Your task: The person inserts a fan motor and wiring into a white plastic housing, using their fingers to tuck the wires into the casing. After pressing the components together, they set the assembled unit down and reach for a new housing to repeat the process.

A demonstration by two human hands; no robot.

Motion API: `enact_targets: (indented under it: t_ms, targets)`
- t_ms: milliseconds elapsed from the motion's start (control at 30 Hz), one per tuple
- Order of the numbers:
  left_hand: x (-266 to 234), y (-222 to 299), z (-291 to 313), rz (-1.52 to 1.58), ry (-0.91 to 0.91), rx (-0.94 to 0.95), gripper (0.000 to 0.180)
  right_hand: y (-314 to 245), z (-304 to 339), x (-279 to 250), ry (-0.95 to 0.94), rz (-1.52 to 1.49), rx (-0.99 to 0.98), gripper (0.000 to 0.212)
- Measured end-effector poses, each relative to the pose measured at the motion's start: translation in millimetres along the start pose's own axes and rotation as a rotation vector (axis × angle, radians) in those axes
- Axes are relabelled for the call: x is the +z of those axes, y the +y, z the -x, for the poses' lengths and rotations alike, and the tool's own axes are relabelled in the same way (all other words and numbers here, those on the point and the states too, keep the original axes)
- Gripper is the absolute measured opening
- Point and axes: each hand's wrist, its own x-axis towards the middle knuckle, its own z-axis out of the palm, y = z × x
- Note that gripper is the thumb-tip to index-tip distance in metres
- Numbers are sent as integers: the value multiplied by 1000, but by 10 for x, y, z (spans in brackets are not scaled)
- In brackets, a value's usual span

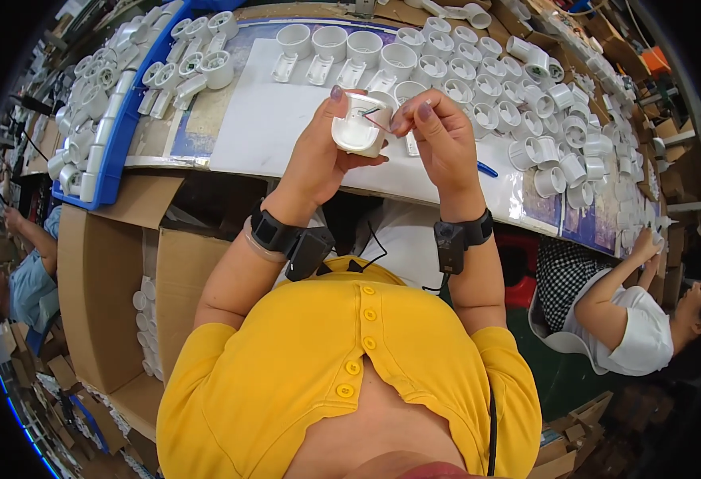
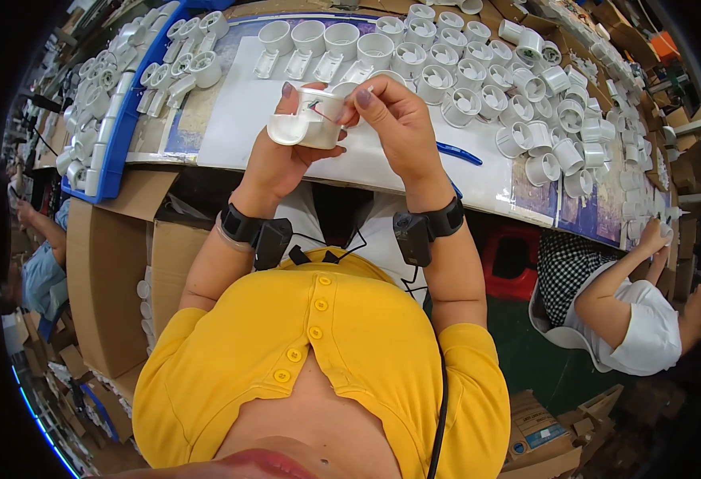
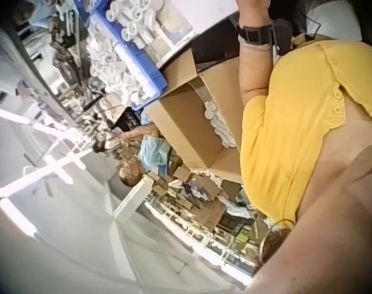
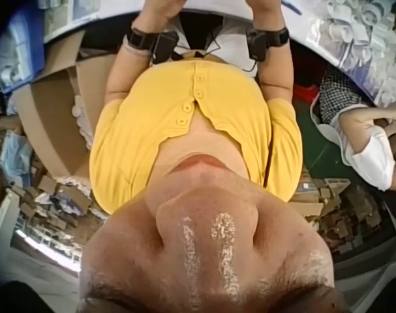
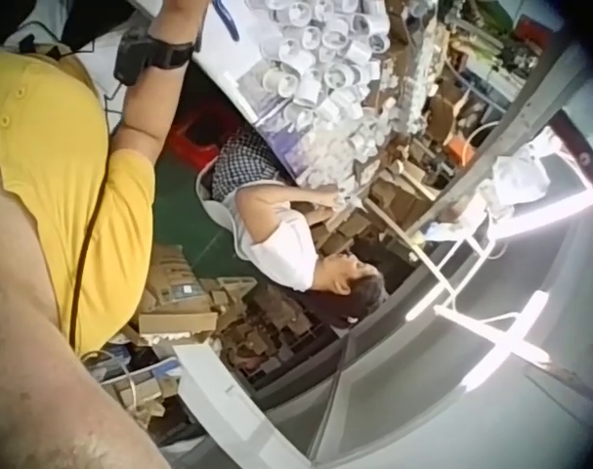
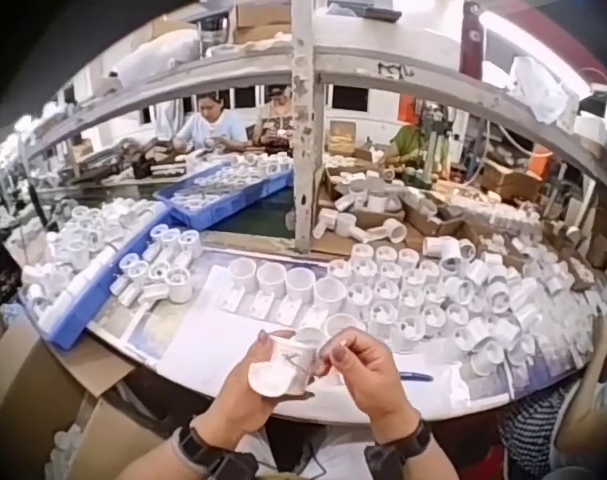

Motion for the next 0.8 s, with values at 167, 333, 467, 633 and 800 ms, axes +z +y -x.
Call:
enact_targets:
  t_ms: [167,333,467,633,800]
  targets:
    - [-30,1,-9,-48,-37,-2,52,-296,37,70,-87,-228,211,21]
    - [59,-11,15,-160,-45,-23,51,-279,-22,5,-113,550,-75,22]
    - [7,-48,-14,-170,-62,-60,51,-286,-117,-19,-259,721,-361,21]
    - [45,-72,-32,-134,-59,-49,52,-156,-105,-63,-154,738,-467,17]
    - [75,-121,-22,-159,-68,86,55,140,15,100,188,425,-348,10]
